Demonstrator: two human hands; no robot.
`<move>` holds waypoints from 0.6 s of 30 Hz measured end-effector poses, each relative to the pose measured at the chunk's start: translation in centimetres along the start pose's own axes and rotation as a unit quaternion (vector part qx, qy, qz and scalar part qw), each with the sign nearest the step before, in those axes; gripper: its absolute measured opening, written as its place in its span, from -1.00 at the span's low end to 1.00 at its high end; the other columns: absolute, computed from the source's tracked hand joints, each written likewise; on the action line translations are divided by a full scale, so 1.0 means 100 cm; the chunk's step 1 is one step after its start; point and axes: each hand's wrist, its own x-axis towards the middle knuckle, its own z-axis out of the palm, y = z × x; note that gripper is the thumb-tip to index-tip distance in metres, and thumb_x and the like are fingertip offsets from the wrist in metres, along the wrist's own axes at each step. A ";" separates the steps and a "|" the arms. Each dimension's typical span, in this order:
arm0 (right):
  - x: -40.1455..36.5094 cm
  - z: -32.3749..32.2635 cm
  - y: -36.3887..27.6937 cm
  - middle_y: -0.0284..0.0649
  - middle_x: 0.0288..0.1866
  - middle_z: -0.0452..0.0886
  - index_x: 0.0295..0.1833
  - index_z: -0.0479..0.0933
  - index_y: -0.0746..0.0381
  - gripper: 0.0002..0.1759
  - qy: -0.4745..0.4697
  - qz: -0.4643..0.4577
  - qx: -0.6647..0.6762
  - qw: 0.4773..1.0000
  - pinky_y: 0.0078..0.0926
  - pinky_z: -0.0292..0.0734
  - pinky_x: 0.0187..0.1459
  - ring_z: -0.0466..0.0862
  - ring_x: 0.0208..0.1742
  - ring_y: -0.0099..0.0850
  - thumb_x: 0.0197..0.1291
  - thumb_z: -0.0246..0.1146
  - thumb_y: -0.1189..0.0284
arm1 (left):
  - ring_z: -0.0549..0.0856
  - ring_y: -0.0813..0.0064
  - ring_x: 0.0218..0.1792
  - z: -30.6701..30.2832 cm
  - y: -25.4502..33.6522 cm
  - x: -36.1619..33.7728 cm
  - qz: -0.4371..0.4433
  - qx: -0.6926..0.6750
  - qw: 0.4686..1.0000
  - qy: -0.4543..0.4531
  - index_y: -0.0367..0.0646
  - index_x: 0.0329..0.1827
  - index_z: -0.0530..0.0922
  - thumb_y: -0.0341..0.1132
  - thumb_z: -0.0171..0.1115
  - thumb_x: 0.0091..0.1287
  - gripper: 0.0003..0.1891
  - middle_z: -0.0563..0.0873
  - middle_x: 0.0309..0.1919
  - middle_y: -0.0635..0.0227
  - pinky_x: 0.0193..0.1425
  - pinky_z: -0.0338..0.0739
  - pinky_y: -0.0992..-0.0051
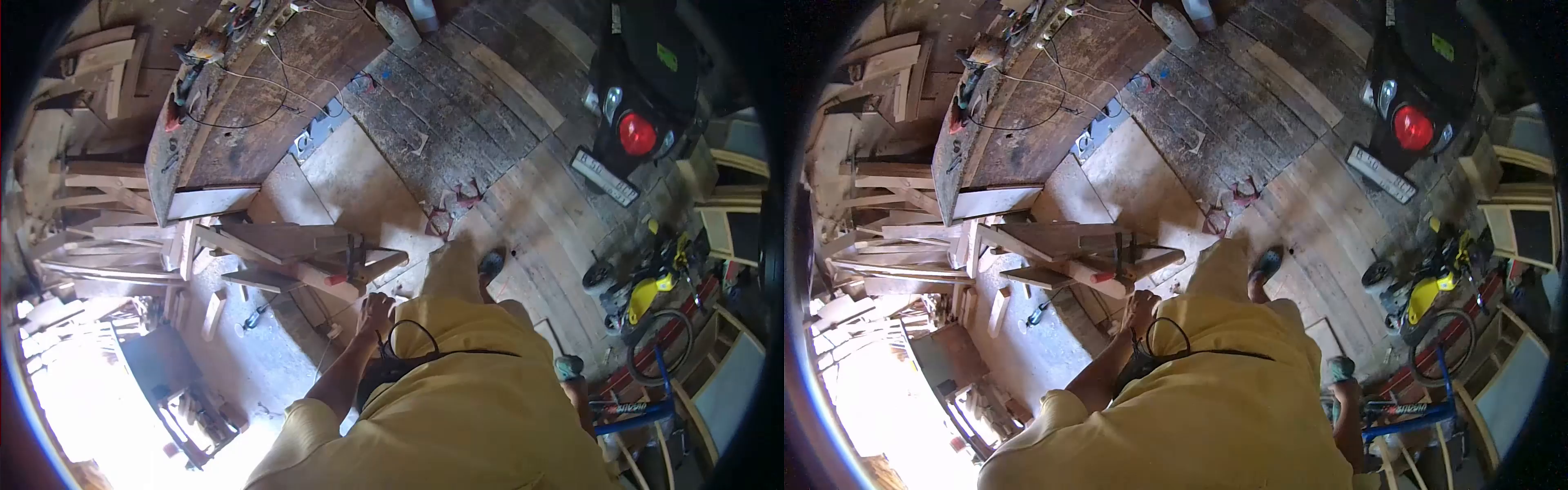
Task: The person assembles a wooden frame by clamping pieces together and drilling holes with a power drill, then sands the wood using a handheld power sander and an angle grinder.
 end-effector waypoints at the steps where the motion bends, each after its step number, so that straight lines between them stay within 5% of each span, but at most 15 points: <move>1: 0.021 -0.014 -0.017 0.05 -0.26 0.74 -0.34 0.68 0.29 -0.66 -0.019 -0.021 0.009 1.000 -0.04 0.61 -0.11 0.72 -0.18 0.05 -0.20 0.44 0.26 | 0.53 0.12 0.11 0.005 0.005 0.012 0.056 -0.006 0.996 0.076 -0.11 -0.09 0.62 -0.29 0.31 0.16 -0.74 0.60 -0.01 0.17 0.22 0.42 0.14; 3: 0.017 -0.071 -0.088 0.06 -0.28 0.73 -0.27 0.67 0.29 -0.59 0.075 -0.068 0.039 0.994 -0.02 0.61 -0.11 0.72 -0.16 0.07 -0.18 0.47 0.20 | 0.51 0.13 0.17 -0.011 0.018 0.040 0.064 0.064 0.989 0.115 -0.18 0.00 0.62 -0.35 0.27 0.17 -0.68 0.58 0.06 0.11 0.23 0.43 0.14; 4: 0.037 -0.099 -0.108 -0.11 -0.06 0.75 0.08 0.64 0.22 -0.45 -0.003 -0.112 0.009 0.994 -0.26 0.61 0.00 0.72 0.01 -0.31 -0.02 0.38 0.16 | 0.54 0.12 0.15 0.003 0.003 0.052 0.038 0.105 0.986 0.125 -0.17 0.06 0.62 -0.38 0.22 0.21 -0.67 0.62 0.01 0.11 0.22 0.45 0.12; 5: 0.049 -0.119 -0.137 0.00 -0.22 0.73 -0.19 0.68 0.21 -0.58 0.062 -0.179 0.011 0.982 -0.05 0.62 -0.13 0.72 -0.13 0.02 -0.12 0.53 0.17 | 0.57 0.11 0.13 0.017 -0.010 0.069 0.006 0.145 0.980 0.137 -0.17 0.13 0.61 -0.42 0.16 0.25 -0.64 0.65 -0.03 0.11 0.20 0.47 0.10; 6: 0.060 -0.141 -0.161 -0.02 -0.20 0.73 -0.19 0.69 0.18 -0.60 0.069 -0.206 0.032 0.976 -0.07 0.62 -0.14 0.72 -0.13 0.01 -0.11 0.53 0.19 | 0.64 0.06 0.02 -0.024 0.008 0.082 -0.127 -0.213 0.955 0.163 -0.18 0.19 0.62 -0.45 0.09 0.30 -0.61 0.72 -0.15 0.12 0.16 0.50 0.05; 7: 0.072 -0.164 -0.189 -0.04 -0.19 0.73 -0.19 0.69 0.16 -0.62 0.074 -0.237 0.053 0.967 -0.09 0.63 -0.15 0.72 -0.14 0.01 -0.11 0.53 0.20 | 0.68 0.04 -0.05 0.015 -0.026 0.089 -0.111 -0.040 0.992 0.048 -0.15 0.12 0.68 -0.37 0.13 0.31 -0.66 0.77 -0.19 0.13 0.13 0.52 0.05; 8: 0.078 -0.190 -0.220 -0.04 -0.19 0.73 -0.19 0.69 0.16 -0.62 0.092 -0.259 0.040 0.961 -0.09 0.63 -0.15 0.72 -0.14 0.01 -0.11 0.53 0.20 | 0.66 0.09 -0.07 -0.005 -0.023 0.092 -0.008 0.338 0.922 -0.187 -0.11 -0.08 0.75 -0.27 0.16 0.29 -0.74 0.73 -0.13 0.23 0.01 0.51 0.11; 9: 0.079 -0.219 -0.250 -0.04 -0.21 0.73 -0.20 0.69 0.17 -0.62 0.079 -0.307 0.122 0.940 -0.10 0.63 -0.16 0.72 -0.16 0.00 -0.12 0.52 0.20 | 0.69 0.14 -0.10 -0.013 -0.022 0.089 -0.015 0.373 0.923 -0.096 -0.06 -0.19 0.80 -0.27 0.18 0.28 -0.77 0.76 -0.21 0.26 -0.02 0.52 0.10; 11: 0.083 -0.274 -0.311 -0.04 -0.22 0.73 -0.21 0.69 0.19 -0.62 0.068 -0.372 0.184 0.907 -0.12 0.63 -0.16 0.72 -0.19 0.00 -0.12 0.51 0.19 | 0.70 0.25 -0.12 0.011 -0.040 0.103 -0.007 0.277 0.951 -0.140 -0.01 -0.28 0.80 -0.27 0.20 0.27 -0.80 0.77 -0.21 0.33 -0.05 0.53 0.16; 13: 0.082 -0.321 -0.366 -0.02 -0.27 0.73 -0.24 0.67 0.22 -0.60 0.158 -0.402 0.053 0.900 -0.10 0.64 -0.17 0.72 -0.22 0.00 -0.17 0.50 0.19 | 0.69 0.29 -0.28 0.031 -0.049 0.107 -0.033 0.277 0.957 -0.074 0.04 -0.34 0.78 -0.23 0.17 0.29 -0.80 0.74 -0.38 0.44 -0.10 0.50 0.16; 14: 0.091 -0.334 -0.390 0.00 -0.31 0.72 -0.25 0.66 0.26 -0.54 0.197 -0.310 0.004 0.930 -0.08 0.64 -0.16 0.72 -0.24 0.03 -0.23 0.53 0.16 | 0.69 0.29 -0.27 0.084 -0.066 0.113 -0.121 0.099 0.988 -0.012 0.01 -0.27 0.76 -0.22 0.15 0.30 -0.79 0.71 -0.39 0.41 -0.11 0.50 0.16; 15: 0.089 -0.352 -0.416 0.00 -0.31 0.72 -0.25 0.66 0.26 -0.54 0.200 -0.319 -0.007 0.926 -0.08 0.64 -0.16 0.72 -0.24 0.03 -0.23 0.53 0.16 | 0.68 0.29 -0.27 0.118 -0.078 0.121 -0.201 -0.083 0.975 0.049 -0.01 -0.21 0.74 -0.20 0.13 0.32 -0.78 0.68 -0.40 0.38 -0.12 0.50 0.17; 16: 0.087 -0.370 -0.444 0.01 -0.31 0.71 -0.26 0.65 0.27 -0.50 0.198 -0.360 -0.033 0.911 -0.07 0.64 -0.16 0.72 -0.23 0.03 -0.26 0.54 0.14 | 0.68 0.29 -0.27 0.094 -0.071 0.122 -0.209 -0.091 0.972 0.057 -0.01 -0.21 0.74 -0.20 0.13 0.32 -0.78 0.68 -0.40 0.38 -0.12 0.50 0.17; 18: 0.075 -0.401 -0.504 0.03 -0.27 0.73 -0.23 0.64 0.33 -0.45 0.186 -0.393 -0.032 0.900 -0.10 0.63 -0.14 0.74 -0.20 0.01 -0.26 0.56 0.14 | 0.68 0.28 -0.10 0.020 -0.046 0.112 -0.073 0.189 0.971 -0.128 -0.16 -0.28 0.78 -0.37 0.16 0.24 -0.79 0.73 -0.20 0.15 -0.05 0.56 0.26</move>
